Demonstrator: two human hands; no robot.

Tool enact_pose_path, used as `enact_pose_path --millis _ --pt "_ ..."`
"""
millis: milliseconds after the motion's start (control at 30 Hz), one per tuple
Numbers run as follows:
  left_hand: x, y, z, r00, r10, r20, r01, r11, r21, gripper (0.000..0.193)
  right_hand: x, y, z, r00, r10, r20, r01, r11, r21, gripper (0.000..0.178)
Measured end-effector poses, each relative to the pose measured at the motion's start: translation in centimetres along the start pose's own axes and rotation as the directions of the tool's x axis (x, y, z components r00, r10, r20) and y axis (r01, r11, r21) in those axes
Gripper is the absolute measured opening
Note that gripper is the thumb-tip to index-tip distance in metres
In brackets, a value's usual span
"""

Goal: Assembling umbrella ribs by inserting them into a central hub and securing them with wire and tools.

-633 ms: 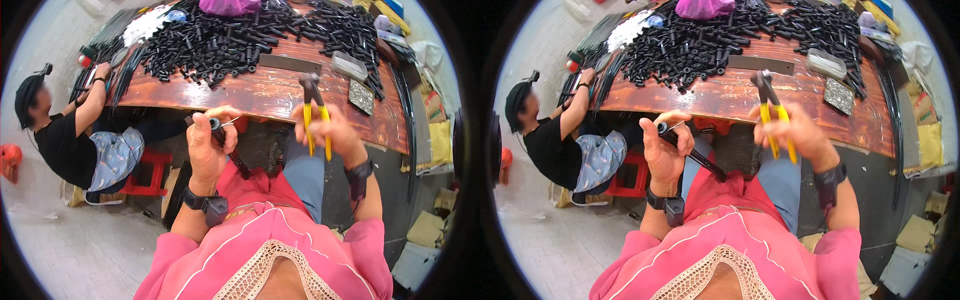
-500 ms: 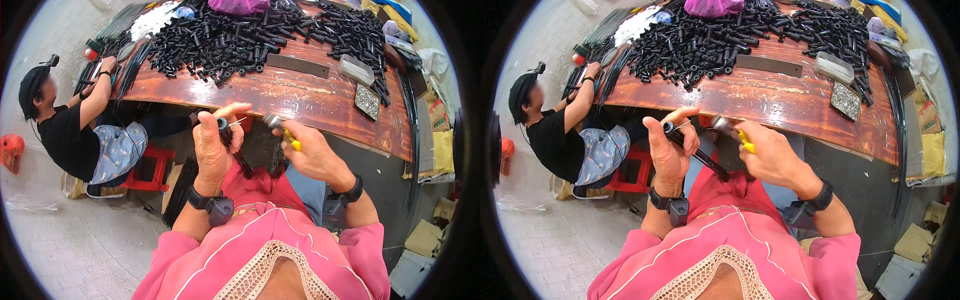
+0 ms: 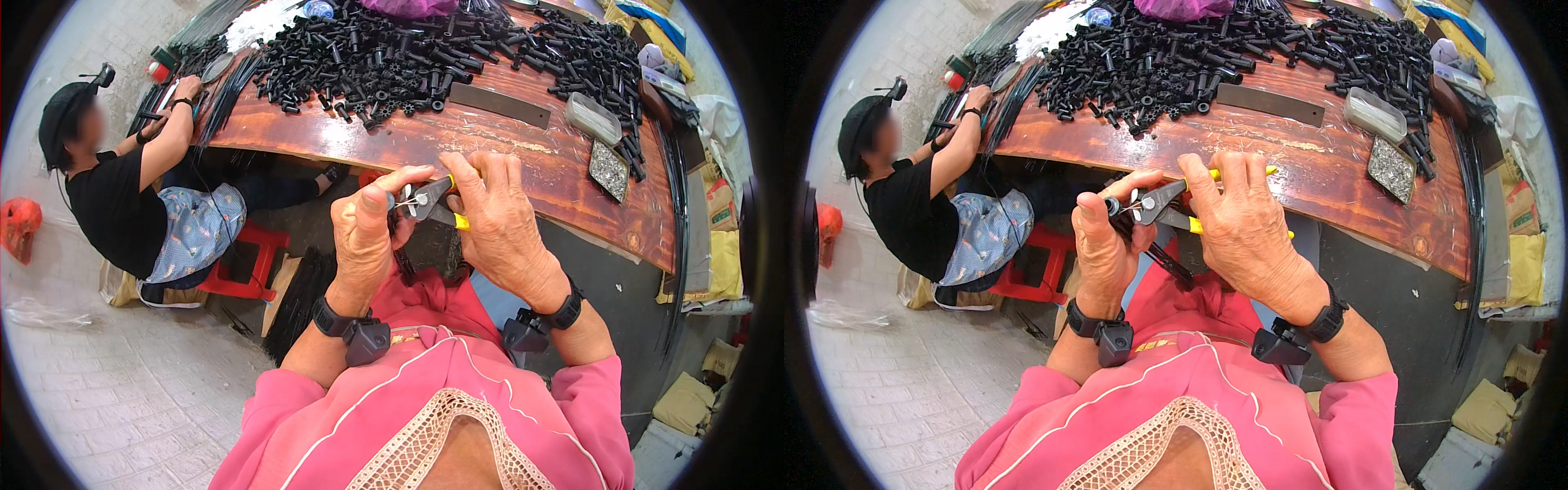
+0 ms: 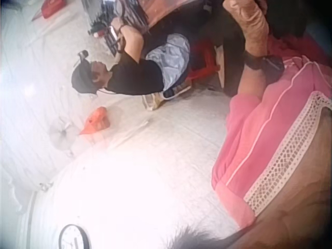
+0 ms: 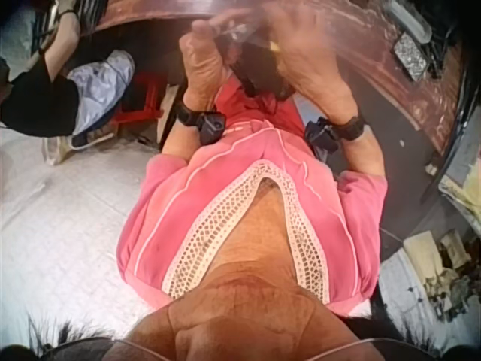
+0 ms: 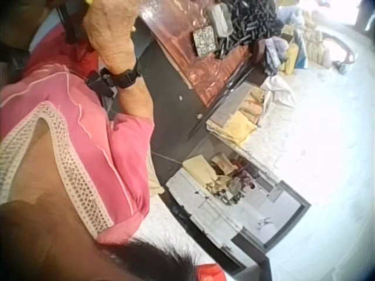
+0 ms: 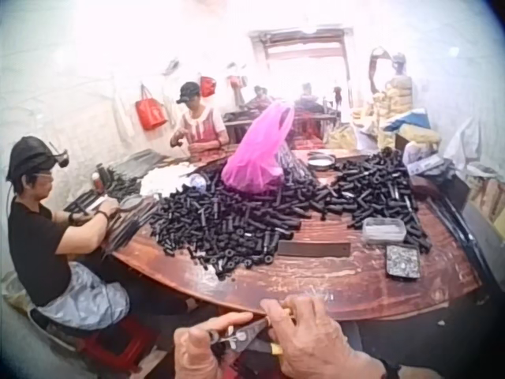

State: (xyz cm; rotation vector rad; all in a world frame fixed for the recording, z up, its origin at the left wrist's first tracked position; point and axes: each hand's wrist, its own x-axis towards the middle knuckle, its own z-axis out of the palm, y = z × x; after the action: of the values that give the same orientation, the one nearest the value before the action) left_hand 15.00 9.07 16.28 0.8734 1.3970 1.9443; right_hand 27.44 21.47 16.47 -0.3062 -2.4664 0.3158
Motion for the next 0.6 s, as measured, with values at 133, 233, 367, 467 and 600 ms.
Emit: enact_pose_path --millis 133,233,367,467,600 --pt "0.0 -0.3 -0.2 1.000 0.007 0.008 -0.007 1.000 -0.021 0.067 0.3 0.4 0.2 0.997 -0.050 -0.054 0.047 0.997 -0.054 0.057" --pt "0.1 -0.2 -0.3 1.000 -0.004 0.008 0.004 0.999 -0.036 0.067 0.5 0.2 -0.2 0.995 -0.068 -0.071 0.063 0.995 -0.072 0.055" --pt "0.0 -0.3 -0.6 0.999 0.036 0.035 -0.034 0.999 -0.032 0.069 0.6 0.2 -0.2 0.993 -0.082 -0.083 0.072 0.991 -0.115 0.053" --pt "0.0 -0.5 -0.9 0.999 0.029 0.044 -0.028 0.999 -0.024 0.074 0.7 0.3 -0.1 0.994 -0.094 -0.062 0.085 0.988 -0.133 0.052" --pt "-0.1 -0.7 -1.5 0.988 0.018 0.152 0.006 0.987 -0.161 0.075 1.2 1.0 -2.2 0.991 -0.136 -0.014 0.135 0.987 -0.086 0.041"
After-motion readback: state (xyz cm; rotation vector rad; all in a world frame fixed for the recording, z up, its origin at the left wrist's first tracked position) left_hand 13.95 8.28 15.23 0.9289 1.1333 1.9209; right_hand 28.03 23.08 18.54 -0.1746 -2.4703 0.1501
